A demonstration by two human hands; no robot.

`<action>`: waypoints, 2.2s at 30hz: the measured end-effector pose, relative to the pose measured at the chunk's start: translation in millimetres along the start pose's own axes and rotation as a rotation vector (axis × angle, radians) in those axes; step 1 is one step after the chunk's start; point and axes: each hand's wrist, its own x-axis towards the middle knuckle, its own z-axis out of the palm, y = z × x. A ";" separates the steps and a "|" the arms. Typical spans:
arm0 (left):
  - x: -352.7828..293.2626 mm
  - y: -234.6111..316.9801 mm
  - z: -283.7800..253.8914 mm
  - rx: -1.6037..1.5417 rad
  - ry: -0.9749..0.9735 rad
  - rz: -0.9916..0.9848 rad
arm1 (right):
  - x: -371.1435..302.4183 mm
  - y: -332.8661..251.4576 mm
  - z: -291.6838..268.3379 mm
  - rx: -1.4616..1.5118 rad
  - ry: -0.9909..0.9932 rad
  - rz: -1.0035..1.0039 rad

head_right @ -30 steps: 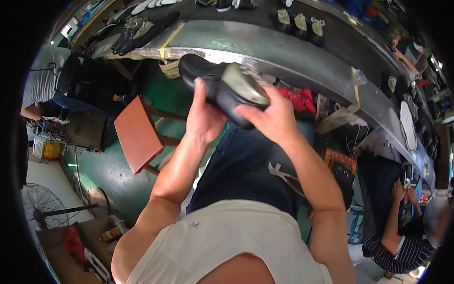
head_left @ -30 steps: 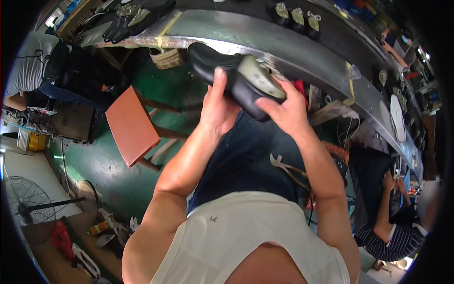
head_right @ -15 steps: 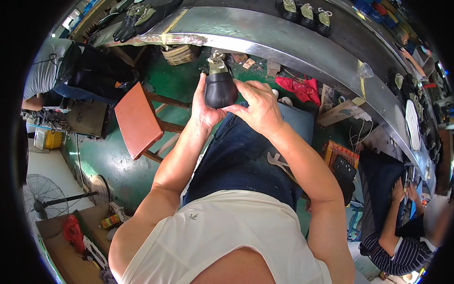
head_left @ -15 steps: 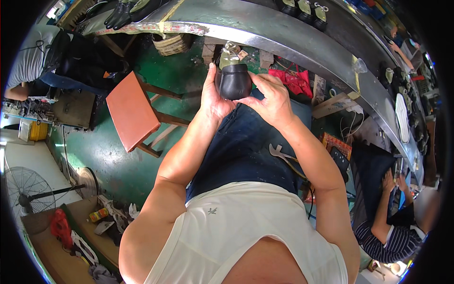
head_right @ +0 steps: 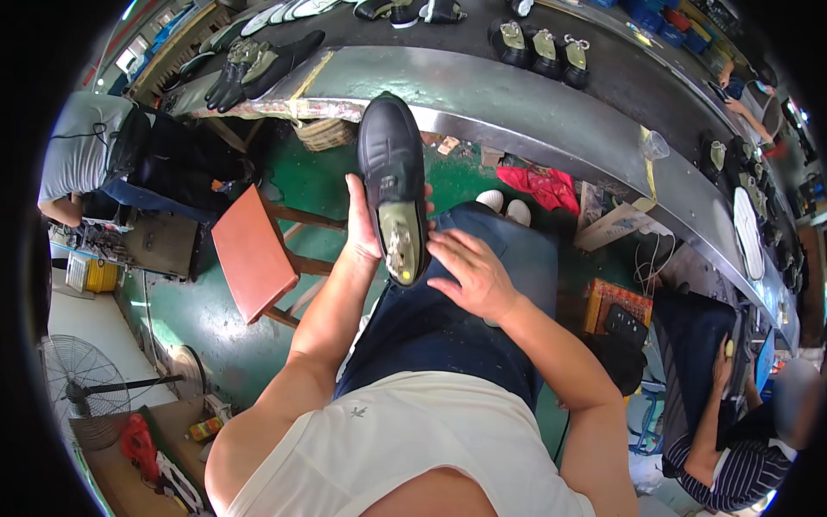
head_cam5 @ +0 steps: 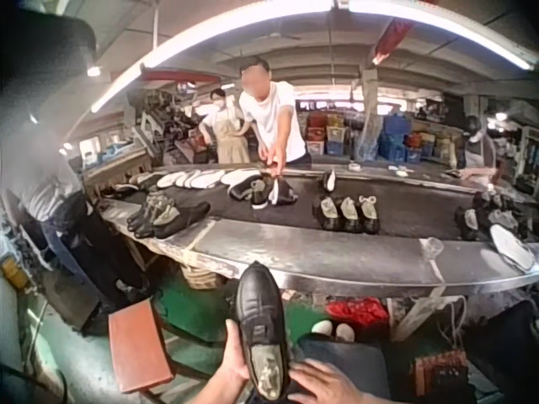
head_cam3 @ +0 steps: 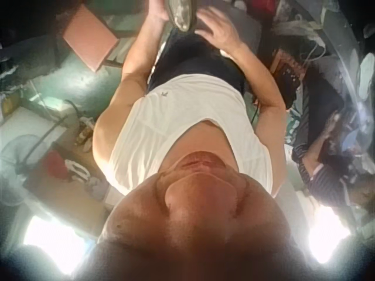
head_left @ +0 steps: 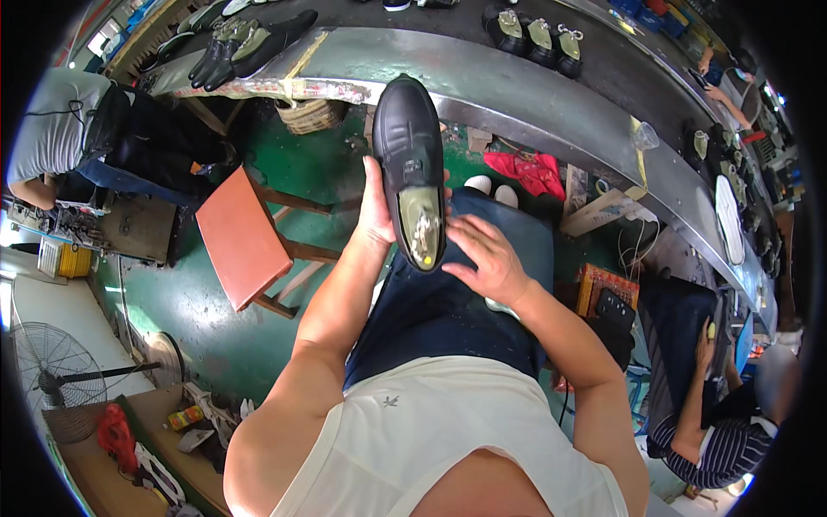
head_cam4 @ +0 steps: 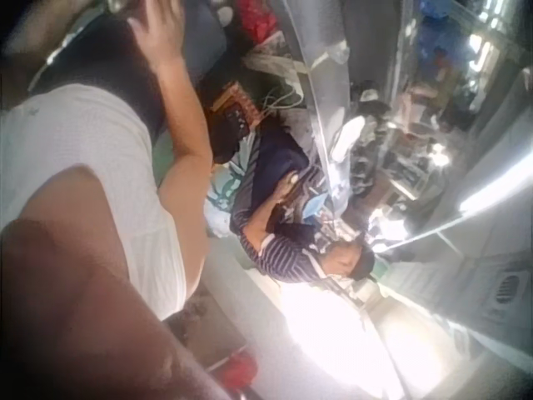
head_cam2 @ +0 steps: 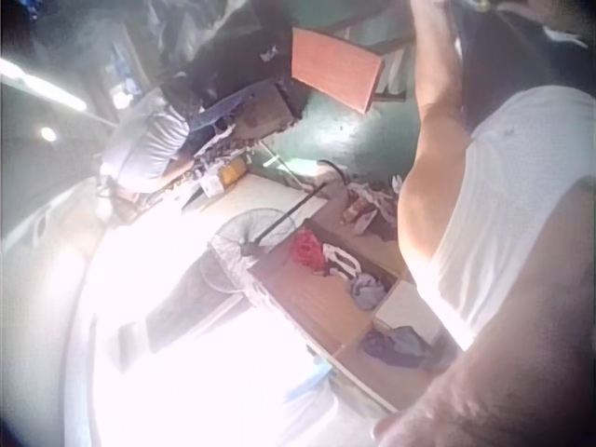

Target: The recorder is using pliers to pull and adjust the upper fabric and inner lining around the sole of various shoes on a production line.

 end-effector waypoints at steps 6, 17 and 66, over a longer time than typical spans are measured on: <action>6.2 8.0 -4.6 0.079 0.021 -0.017 | 4.2 0.3 1.0 0.057 -0.011 0.033; 79.0 42.1 -8.8 0.152 0.089 0.047 | 24.4 64.6 -39.3 0.070 -0.045 0.168; 29.3 -16.7 -195.2 0.882 0.918 -0.522 | -227.5 24.6 -76.9 0.490 -0.510 1.360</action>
